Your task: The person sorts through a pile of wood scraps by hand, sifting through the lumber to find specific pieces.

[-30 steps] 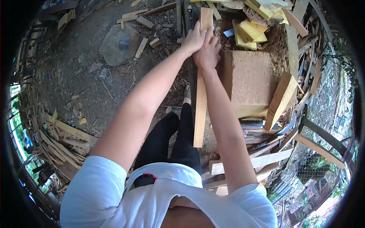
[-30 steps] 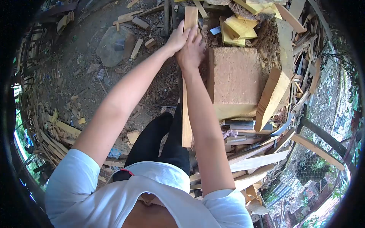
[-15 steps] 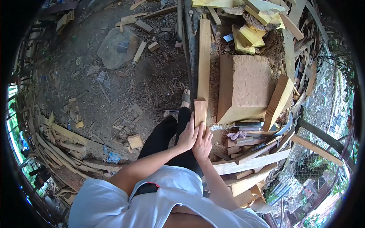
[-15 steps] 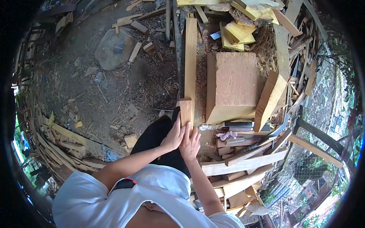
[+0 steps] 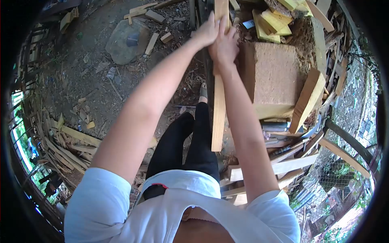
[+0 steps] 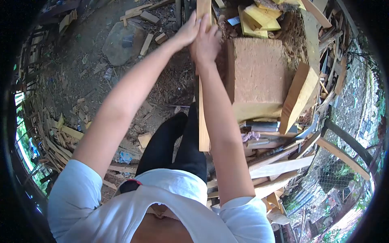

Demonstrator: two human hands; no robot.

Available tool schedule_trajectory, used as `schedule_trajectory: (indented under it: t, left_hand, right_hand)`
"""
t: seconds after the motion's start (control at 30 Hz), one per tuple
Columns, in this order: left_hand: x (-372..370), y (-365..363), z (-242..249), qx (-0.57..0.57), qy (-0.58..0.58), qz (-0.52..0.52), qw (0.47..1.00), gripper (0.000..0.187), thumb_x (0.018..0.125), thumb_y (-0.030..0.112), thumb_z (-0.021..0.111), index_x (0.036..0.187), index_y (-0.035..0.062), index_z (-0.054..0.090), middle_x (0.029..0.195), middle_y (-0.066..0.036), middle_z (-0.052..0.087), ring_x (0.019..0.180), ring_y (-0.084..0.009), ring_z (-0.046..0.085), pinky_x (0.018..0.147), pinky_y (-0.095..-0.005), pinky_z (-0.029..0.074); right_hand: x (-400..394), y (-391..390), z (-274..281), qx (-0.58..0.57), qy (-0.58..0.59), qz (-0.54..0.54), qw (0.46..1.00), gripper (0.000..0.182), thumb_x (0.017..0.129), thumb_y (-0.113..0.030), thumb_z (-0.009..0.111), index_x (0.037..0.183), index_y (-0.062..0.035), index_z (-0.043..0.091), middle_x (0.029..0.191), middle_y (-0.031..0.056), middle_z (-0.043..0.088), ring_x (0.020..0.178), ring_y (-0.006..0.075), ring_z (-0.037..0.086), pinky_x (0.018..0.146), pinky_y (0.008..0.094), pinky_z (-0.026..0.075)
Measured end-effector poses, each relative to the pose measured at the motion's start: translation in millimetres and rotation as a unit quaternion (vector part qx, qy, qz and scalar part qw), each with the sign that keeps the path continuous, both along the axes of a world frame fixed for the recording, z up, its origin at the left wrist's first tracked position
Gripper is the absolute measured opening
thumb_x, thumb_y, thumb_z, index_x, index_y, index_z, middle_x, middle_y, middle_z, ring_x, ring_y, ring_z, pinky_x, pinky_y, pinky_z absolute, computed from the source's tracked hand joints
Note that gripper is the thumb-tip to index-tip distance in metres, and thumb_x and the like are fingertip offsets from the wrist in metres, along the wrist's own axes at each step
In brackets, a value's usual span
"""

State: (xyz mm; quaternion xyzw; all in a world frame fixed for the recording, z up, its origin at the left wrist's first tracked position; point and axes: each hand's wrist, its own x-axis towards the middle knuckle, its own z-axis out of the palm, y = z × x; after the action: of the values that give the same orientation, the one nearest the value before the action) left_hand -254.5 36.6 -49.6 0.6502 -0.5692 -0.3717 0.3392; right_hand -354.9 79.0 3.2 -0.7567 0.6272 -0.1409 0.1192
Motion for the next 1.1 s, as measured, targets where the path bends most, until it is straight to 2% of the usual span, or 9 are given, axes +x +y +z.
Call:
schedule_trajectory:
  t: [0.23, 0.27, 0.47, 0.7, 0.77, 0.87, 0.93, 1.0, 1.1]
  left_hand:
    - [-49.2, 108.2, 36.7, 0.104, 0.013, 0.007, 0.995, 0.061, 0.1, 0.035, 0.03, 0.146, -0.0009, 0.012, 0.134, -0.032, 0.042, 0.123, -0.0426, 0.046, 0.102, -0.0444, 0.038]
    - [-62.9, 145.5, 23.9, 0.027, 0.021, 0.016, 0.999, 0.061, 0.098, 0.029, 0.035, 0.144, -0.005, 0.014, 0.117, -0.037, 0.051, 0.103, -0.0477, 0.055, 0.087, -0.0509, 0.045]
    - [-111.2, 324.4, 69.9, 0.232, -0.023, -0.052, 0.971, 0.072, 0.097, 0.036, 0.04, 0.148, 0.0029, 0.002, 0.115, -0.029, 0.058, 0.071, -0.0455, 0.063, 0.062, -0.0524, 0.052]
    - [-78.8, 227.8, 53.3, 0.15, -0.173, -0.039, 0.973, 0.065, 0.097, 0.034, 0.039, 0.147, 0.0017, 0.011, 0.066, -0.021, 0.063, 0.055, -0.0358, 0.062, 0.046, -0.047, 0.049]
    - [-58.7, 156.5, 60.0, 0.171, -0.194, -0.035, 0.965, 0.063, 0.098, 0.034, 0.034, 0.147, 0.003, 0.012, 0.071, -0.021, 0.064, 0.061, -0.0381, 0.064, 0.055, -0.0504, 0.051]
    - [-22.6, 47.9, 57.4, 0.093, -0.241, -0.028, 0.966, 0.05, 0.098, 0.038, 0.03, 0.137, 0.0062, 0.031, 0.088, -0.027, 0.065, 0.082, -0.043, 0.065, 0.071, -0.0544, 0.051]
    - [-14.3, 9.0, 107.3, 0.244, -0.134, -0.065, 0.958, 0.061, 0.098, 0.044, 0.027, 0.146, 0.0061, 0.02, 0.123, -0.028, 0.054, 0.114, -0.0409, 0.053, 0.094, -0.0534, 0.041]
    - [-6.8, -9.6, 38.6, 0.108, -0.203, -0.023, 0.973, 0.06, 0.098, 0.044, 0.024, 0.143, 0.0045, 0.023, 0.099, -0.03, 0.063, 0.091, -0.0462, 0.061, 0.078, -0.0525, 0.048]
    - [-20.4, 26.3, 32.2, 0.098, -0.195, -0.003, 0.976, 0.055, 0.098, 0.041, 0.027, 0.144, 0.0112, 0.023, 0.1, -0.03, 0.062, 0.091, -0.046, 0.061, 0.079, -0.0555, 0.047]
  right_hand:
    - [-44.3, 96.0, 6.4, 0.06, 0.005, 0.007, 0.998, 0.076, 0.083, -0.019, 0.057, 0.149, -0.0168, 0.019, 0.127, 0.0229, 0.043, 0.112, 0.041, 0.048, 0.077, 0.0451, 0.054]
    - [-58.4, 130.9, 13.3, 0.09, 0.014, 0.007, 0.996, 0.077, 0.083, -0.019, 0.057, 0.149, -0.0174, 0.018, 0.129, 0.0242, 0.042, 0.114, 0.0419, 0.048, 0.077, 0.0448, 0.055]
    - [-123.1, 294.2, 25.1, 0.171, 0.063, 0.038, 0.983, 0.069, 0.083, -0.021, 0.059, 0.145, -0.0092, 0.031, 0.12, 0.0241, 0.045, 0.1, 0.0386, 0.053, 0.066, 0.0405, 0.055]
    - [-78.7, 190.4, 22.1, 0.149, 0.081, 0.035, 0.985, 0.07, 0.082, -0.022, 0.058, 0.146, -0.0132, 0.03, 0.118, 0.0203, 0.048, 0.099, 0.0339, 0.056, 0.057, 0.0355, 0.057]
    - [-51.6, 134.3, 11.0, 0.093, 0.132, 0.022, 0.987, 0.069, 0.086, -0.022, 0.055, 0.148, -0.0153, 0.024, 0.124, 0.0231, 0.045, 0.106, 0.0379, 0.054, 0.062, 0.038, 0.058]
    - [-17.2, 31.2, -5.4, 0.017, -0.052, 0.003, 0.999, 0.069, 0.085, -0.018, 0.055, 0.146, -0.0131, 0.022, 0.129, 0.0243, 0.038, 0.114, 0.043, 0.044, 0.08, 0.0495, 0.051]
    - [-9.7, -13.1, -25.2, -0.025, 0.053, 0.055, 0.997, 0.071, 0.085, -0.022, 0.057, 0.146, -0.0155, 0.02, 0.118, 0.0237, 0.043, 0.104, 0.0422, 0.05, 0.067, 0.0469, 0.054]
    - [-6.6, -17.1, 4.2, 0.01, 0.041, -0.005, 0.999, 0.066, 0.087, -0.016, 0.052, 0.147, -0.0145, 0.024, 0.132, 0.0218, 0.042, 0.109, 0.0365, 0.051, 0.076, 0.0404, 0.055]
    - [-19.1, 8.7, -12.0, -0.039, 0.011, 0.022, 0.999, 0.07, 0.085, -0.019, 0.055, 0.146, -0.0157, 0.022, 0.123, 0.0229, 0.043, 0.106, 0.0394, 0.051, 0.071, 0.0442, 0.054]
